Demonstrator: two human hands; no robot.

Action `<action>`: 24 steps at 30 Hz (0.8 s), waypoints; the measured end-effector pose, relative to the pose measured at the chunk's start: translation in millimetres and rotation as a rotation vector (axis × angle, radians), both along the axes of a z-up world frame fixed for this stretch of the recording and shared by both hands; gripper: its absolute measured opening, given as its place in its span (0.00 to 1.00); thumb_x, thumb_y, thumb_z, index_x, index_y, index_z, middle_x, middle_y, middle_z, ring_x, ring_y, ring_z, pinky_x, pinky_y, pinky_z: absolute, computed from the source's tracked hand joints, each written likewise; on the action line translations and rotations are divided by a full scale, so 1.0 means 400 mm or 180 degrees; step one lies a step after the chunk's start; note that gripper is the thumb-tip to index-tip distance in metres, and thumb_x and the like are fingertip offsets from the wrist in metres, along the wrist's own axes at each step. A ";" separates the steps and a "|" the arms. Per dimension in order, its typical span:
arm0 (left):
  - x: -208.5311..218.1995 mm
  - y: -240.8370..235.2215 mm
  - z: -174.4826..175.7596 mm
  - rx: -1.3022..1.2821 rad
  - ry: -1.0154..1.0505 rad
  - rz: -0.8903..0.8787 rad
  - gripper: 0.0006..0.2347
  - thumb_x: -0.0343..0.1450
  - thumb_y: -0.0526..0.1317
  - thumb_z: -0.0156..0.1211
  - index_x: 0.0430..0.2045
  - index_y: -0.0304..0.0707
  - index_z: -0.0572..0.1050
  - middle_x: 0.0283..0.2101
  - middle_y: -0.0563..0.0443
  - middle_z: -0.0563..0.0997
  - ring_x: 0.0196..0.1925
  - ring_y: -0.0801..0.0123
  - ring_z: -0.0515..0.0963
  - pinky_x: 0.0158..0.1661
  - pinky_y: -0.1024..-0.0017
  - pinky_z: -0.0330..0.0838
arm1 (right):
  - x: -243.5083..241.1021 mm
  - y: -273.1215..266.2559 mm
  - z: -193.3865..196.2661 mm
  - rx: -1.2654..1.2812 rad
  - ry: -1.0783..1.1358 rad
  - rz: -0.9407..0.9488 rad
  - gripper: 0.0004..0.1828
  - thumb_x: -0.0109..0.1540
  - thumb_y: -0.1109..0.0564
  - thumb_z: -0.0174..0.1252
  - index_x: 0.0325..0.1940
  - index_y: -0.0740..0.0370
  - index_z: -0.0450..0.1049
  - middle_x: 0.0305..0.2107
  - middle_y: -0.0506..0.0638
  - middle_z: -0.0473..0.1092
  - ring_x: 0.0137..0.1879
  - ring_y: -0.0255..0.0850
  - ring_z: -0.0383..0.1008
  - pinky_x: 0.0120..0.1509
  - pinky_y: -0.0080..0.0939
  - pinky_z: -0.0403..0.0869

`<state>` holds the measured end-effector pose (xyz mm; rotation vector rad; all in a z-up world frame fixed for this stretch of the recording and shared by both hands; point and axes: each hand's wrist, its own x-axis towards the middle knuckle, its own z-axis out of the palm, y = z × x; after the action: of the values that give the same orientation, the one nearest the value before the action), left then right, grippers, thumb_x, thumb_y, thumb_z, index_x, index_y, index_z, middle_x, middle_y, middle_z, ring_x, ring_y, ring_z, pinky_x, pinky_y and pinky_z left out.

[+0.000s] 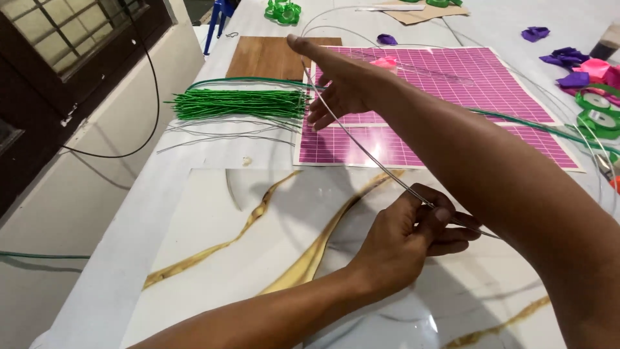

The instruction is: Cutting thin metal wires to length using pliers at a design station for a craft project.

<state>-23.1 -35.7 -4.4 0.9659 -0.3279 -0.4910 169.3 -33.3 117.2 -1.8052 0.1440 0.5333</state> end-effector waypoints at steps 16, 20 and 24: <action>0.000 0.001 -0.010 0.0001 -0.0024 -0.0110 0.05 0.81 0.36 0.48 0.42 0.32 0.66 0.46 0.28 0.81 0.51 0.49 0.83 0.52 0.63 0.82 | 0.056 0.003 -0.071 0.0424 0.0040 0.0379 0.44 0.62 0.52 0.67 0.70 0.79 0.51 0.23 0.64 0.74 0.28 0.49 0.79 0.30 0.39 0.80; 0.001 0.002 -0.005 0.0079 0.0094 -0.0122 0.07 0.80 0.37 0.48 0.42 0.29 0.68 0.45 0.27 0.81 0.50 0.46 0.84 0.51 0.61 0.83 | 0.044 0.003 -0.022 0.0423 -0.0278 0.0172 0.10 0.69 0.60 0.59 0.41 0.73 0.73 0.29 0.59 0.75 0.25 0.33 0.69 0.23 0.25 0.70; 0.002 0.012 0.035 0.0479 0.0303 -0.0028 0.09 0.78 0.38 0.50 0.47 0.32 0.68 0.49 0.33 0.82 0.48 0.55 0.85 0.47 0.67 0.82 | 0.156 -0.043 -0.001 0.0823 -0.0480 -0.0073 0.17 0.75 0.59 0.44 0.34 0.59 0.71 0.20 0.51 0.68 0.21 0.36 0.63 0.19 0.31 0.59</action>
<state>-22.2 -31.0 9.4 1.0834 -0.2115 -0.5738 231.8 -50.5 117.0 -1.5821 -0.0082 0.3790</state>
